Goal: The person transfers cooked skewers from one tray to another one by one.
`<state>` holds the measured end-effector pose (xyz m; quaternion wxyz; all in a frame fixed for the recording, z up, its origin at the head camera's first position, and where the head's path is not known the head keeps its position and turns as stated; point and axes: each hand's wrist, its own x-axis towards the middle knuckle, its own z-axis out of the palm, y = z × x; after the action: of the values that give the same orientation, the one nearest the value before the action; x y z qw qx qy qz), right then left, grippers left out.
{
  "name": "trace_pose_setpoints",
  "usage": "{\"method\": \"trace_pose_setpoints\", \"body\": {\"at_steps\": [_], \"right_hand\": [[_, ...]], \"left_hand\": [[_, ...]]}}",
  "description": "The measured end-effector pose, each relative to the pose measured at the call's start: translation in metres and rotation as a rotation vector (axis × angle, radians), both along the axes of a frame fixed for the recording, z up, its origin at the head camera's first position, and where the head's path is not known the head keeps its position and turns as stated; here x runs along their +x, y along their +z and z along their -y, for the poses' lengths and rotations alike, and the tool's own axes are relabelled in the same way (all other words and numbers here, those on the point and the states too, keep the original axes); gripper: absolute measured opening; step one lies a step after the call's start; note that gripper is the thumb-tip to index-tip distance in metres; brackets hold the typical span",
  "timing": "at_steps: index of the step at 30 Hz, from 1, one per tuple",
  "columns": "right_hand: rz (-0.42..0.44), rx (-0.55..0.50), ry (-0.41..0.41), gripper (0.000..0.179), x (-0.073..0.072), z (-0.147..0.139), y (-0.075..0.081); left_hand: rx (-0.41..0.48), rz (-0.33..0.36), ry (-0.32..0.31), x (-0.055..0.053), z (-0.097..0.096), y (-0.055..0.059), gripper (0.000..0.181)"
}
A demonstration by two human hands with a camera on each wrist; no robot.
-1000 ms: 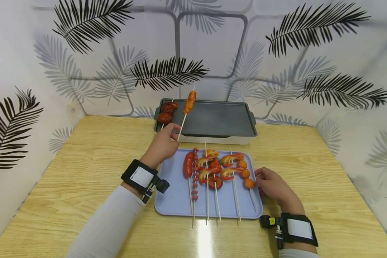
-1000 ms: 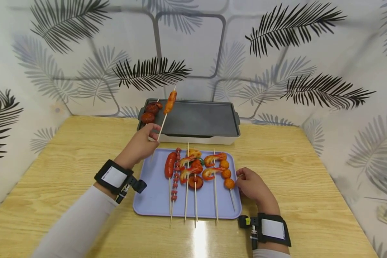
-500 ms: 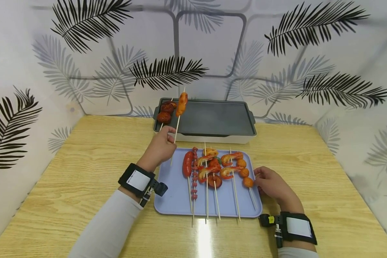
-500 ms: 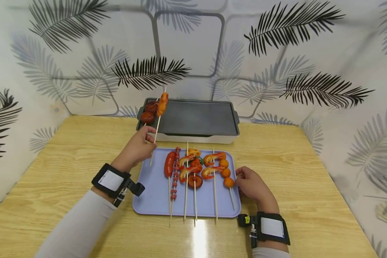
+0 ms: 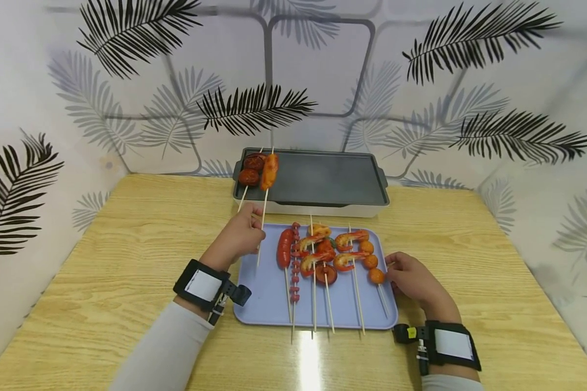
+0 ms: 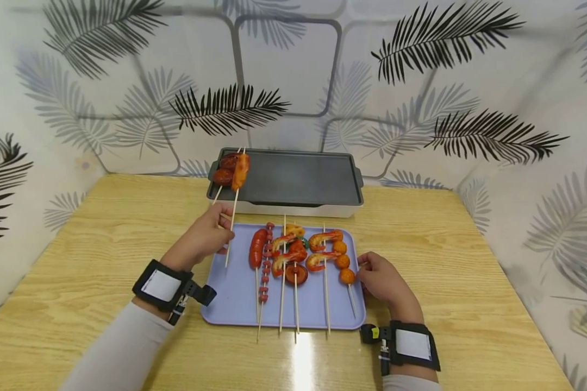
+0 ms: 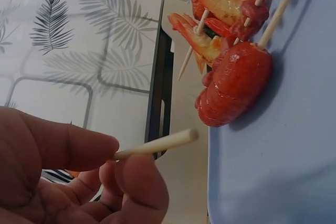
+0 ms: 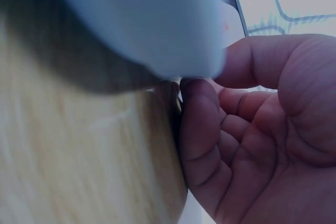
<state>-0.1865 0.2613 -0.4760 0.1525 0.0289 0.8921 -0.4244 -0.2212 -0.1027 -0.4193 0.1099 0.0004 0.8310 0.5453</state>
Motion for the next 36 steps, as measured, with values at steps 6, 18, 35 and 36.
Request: {"method": "trace_pose_setpoints", "body": {"at_steps": [6, 18, 35, 36], "right_hand": [[-0.003, 0.002, 0.009, 0.034, -0.001, -0.001, 0.000], [-0.003, -0.001, 0.013, 0.033, 0.000, -0.001, 0.000], [0.013, -0.009, 0.012, 0.035, -0.002, -0.001, -0.001], [0.013, -0.009, 0.013, 0.035, -0.002, -0.001, -0.001]], "left_hand": [[-0.035, 0.018, -0.055, 0.009, 0.004, 0.002, 0.037], [-0.066, 0.113, -0.131, 0.020, 0.002, -0.004, 0.037], [-0.177, 0.174, -0.158, 0.032, 0.001, -0.014, 0.027], [-0.188, 0.181, -0.166, 0.033, 0.001, -0.015, 0.028]]}}
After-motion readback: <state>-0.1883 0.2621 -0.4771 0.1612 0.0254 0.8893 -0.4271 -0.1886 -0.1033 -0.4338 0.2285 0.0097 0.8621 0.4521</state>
